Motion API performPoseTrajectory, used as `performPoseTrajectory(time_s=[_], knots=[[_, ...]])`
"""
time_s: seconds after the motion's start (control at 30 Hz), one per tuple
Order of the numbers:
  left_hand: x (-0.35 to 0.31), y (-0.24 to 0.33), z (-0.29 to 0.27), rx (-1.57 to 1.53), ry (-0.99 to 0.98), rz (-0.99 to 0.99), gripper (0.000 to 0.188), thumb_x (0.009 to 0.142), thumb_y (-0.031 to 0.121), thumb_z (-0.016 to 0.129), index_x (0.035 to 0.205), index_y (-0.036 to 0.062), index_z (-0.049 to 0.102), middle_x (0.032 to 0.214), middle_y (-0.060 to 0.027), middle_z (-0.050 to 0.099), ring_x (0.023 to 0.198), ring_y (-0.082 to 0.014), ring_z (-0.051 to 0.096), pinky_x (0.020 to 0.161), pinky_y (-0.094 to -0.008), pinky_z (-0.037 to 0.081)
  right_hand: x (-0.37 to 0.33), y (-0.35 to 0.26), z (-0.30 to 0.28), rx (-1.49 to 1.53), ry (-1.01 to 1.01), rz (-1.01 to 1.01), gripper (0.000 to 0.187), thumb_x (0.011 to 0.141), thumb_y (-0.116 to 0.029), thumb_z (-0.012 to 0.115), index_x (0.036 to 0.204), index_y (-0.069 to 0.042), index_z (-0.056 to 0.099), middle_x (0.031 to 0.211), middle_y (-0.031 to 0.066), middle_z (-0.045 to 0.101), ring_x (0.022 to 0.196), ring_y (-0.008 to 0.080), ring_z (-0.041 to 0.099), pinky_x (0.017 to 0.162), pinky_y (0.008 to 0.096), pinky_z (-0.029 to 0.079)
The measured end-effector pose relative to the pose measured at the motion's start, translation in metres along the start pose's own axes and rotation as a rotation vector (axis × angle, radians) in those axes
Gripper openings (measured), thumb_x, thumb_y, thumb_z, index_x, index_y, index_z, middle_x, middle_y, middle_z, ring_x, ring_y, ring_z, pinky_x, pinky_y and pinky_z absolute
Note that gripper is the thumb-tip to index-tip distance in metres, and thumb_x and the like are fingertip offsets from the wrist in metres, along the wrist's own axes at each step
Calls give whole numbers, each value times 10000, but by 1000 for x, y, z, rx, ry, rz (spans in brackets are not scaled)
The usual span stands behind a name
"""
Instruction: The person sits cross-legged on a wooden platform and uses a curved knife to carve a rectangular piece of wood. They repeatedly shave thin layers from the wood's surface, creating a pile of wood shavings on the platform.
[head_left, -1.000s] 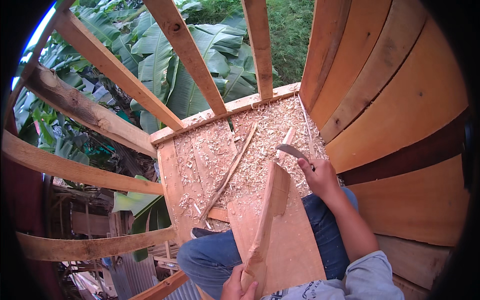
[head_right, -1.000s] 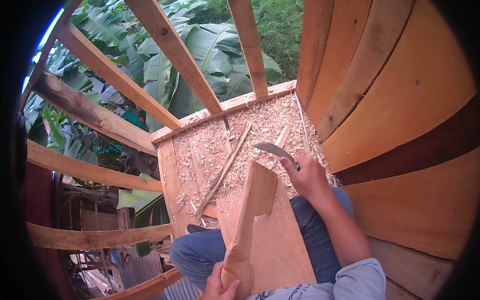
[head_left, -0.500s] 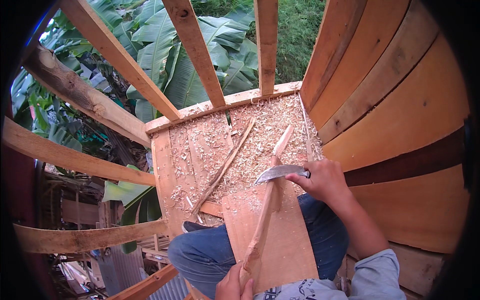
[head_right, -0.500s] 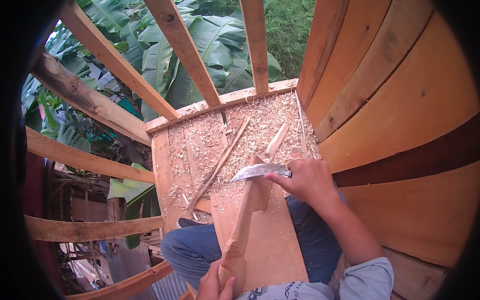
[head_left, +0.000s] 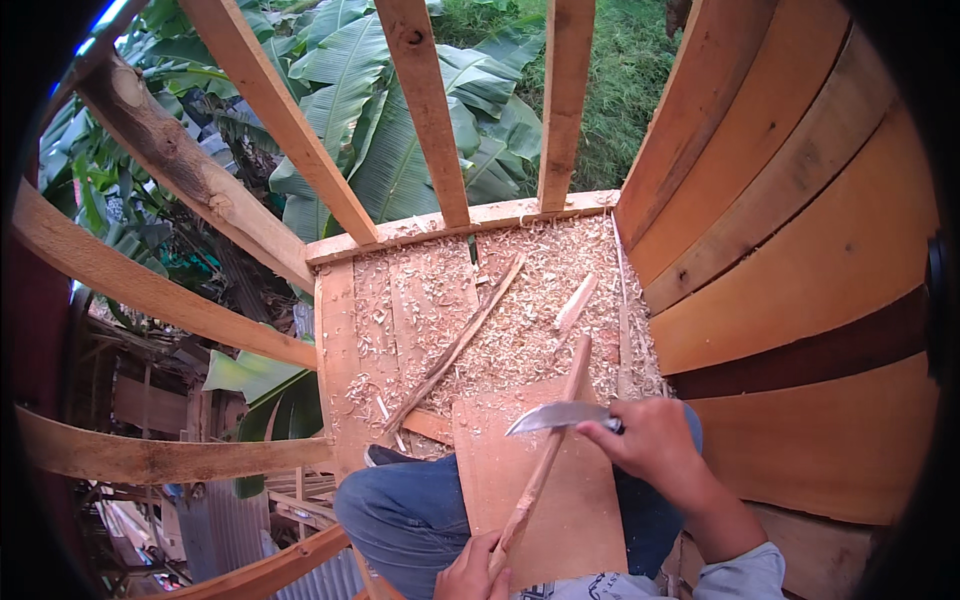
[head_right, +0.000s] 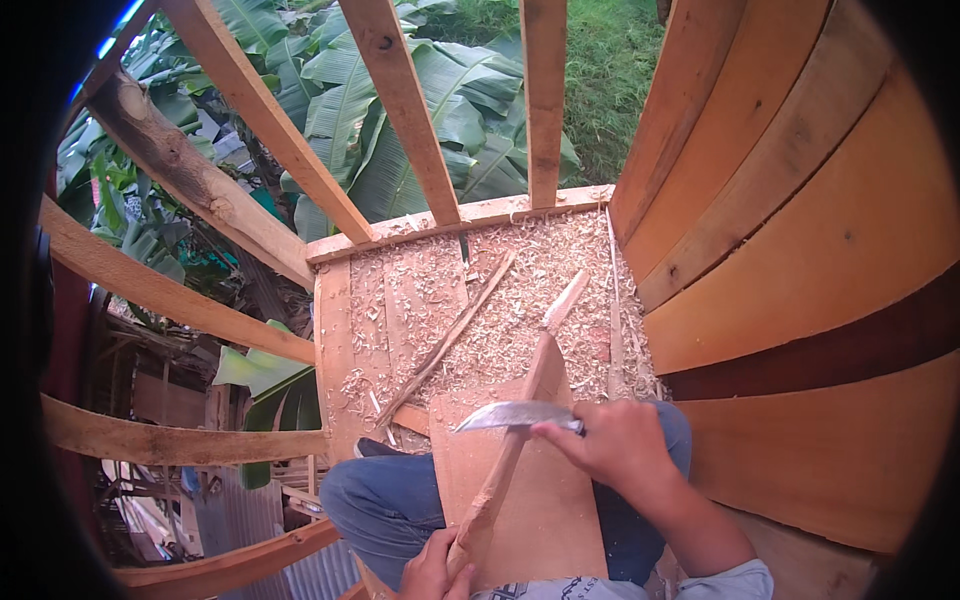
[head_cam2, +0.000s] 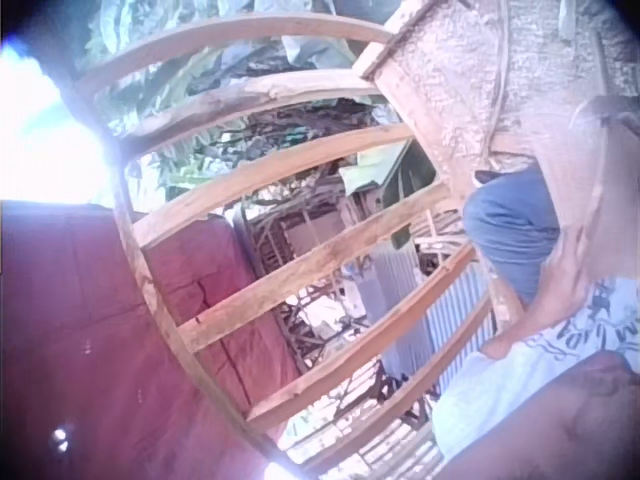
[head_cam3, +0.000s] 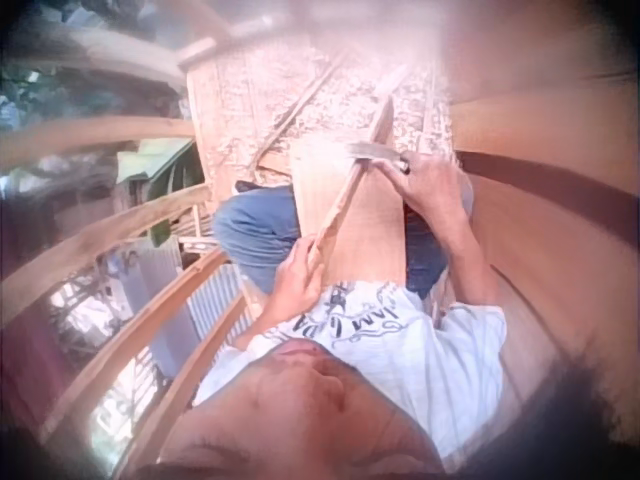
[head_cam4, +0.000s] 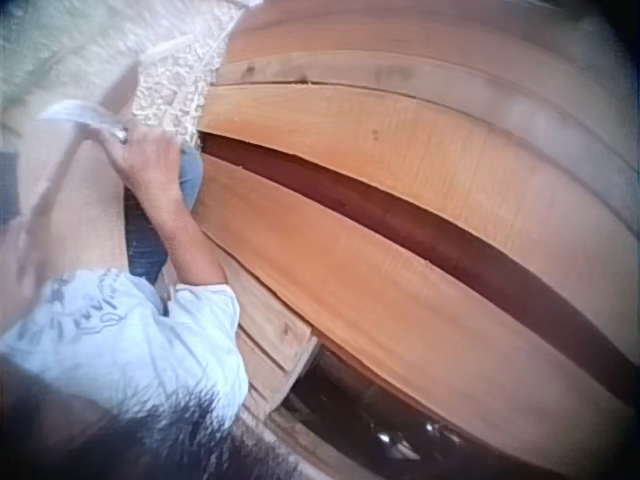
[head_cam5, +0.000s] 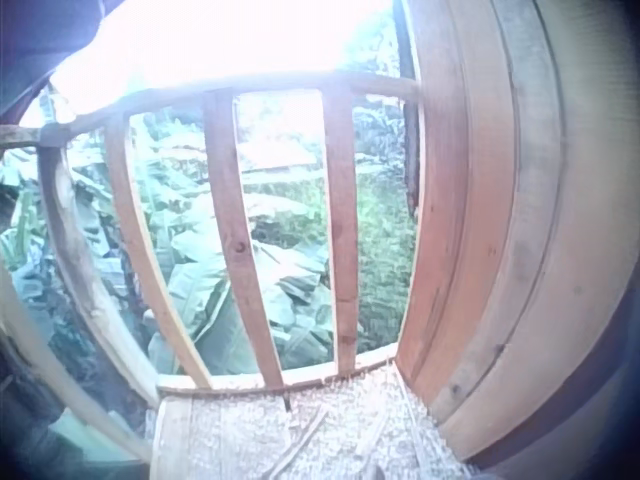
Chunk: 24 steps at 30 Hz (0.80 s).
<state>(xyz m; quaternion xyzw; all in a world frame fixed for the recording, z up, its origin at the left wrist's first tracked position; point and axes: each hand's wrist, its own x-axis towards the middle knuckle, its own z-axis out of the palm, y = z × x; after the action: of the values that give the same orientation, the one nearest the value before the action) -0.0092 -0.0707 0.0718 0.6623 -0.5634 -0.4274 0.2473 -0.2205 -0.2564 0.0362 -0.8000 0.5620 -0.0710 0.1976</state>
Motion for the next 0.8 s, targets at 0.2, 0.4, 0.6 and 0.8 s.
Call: performPoseTrajectory(time_s=[0.2, 0.4, 0.6, 0.8], knots=[[1, 1, 2, 11, 24, 42, 447, 856, 39, 551, 1289, 18, 444, 1117, -279, 559, 1015, -487, 558, 815, -473, 483, 31, 34, 18, -95, 188, -65, 688, 793, -707, 568, 627, -47, 668, 543, 152, 600, 544, 333, 640, 519, 433, 502], [-3, 3, 2, 5, 20, 28, 446, 865, 45, 543, 1294, -8, 432, 1143, -292, 551, 1035, -497, 547, 835, -474, 475, 46, 40, 16, -56, 180, 93, 737, 791, -748, 525, 671, -34, 660, 598, 171, 621, 622, 351, 660, 571, 450, 513], [-5, -5, 7, 49, 57, 53, 443, 874, 58, 535, 1299, -9, 432, 1156, -299, 541, 1050, -497, 539, 852, -472, 469, 51, 37, 15, -83, 185, 117, 770, 791, -769, 498, 687, -28, 679, 631, 175, 641, 658, 349, 670, 592, 456, 520], [-9, -8, 8, 5, 102, 69, 440, 875, 61, 527, 1300, 0, 431, 1153, -297, 540, 1048, -500, 535, 849, -477, 465, 54, 32, 9, -131, 158, 120, 756, 806, -754, 495, 688, -36, 697, 621, 188, 634, 666, 357, 669, 608, 472, 516]])
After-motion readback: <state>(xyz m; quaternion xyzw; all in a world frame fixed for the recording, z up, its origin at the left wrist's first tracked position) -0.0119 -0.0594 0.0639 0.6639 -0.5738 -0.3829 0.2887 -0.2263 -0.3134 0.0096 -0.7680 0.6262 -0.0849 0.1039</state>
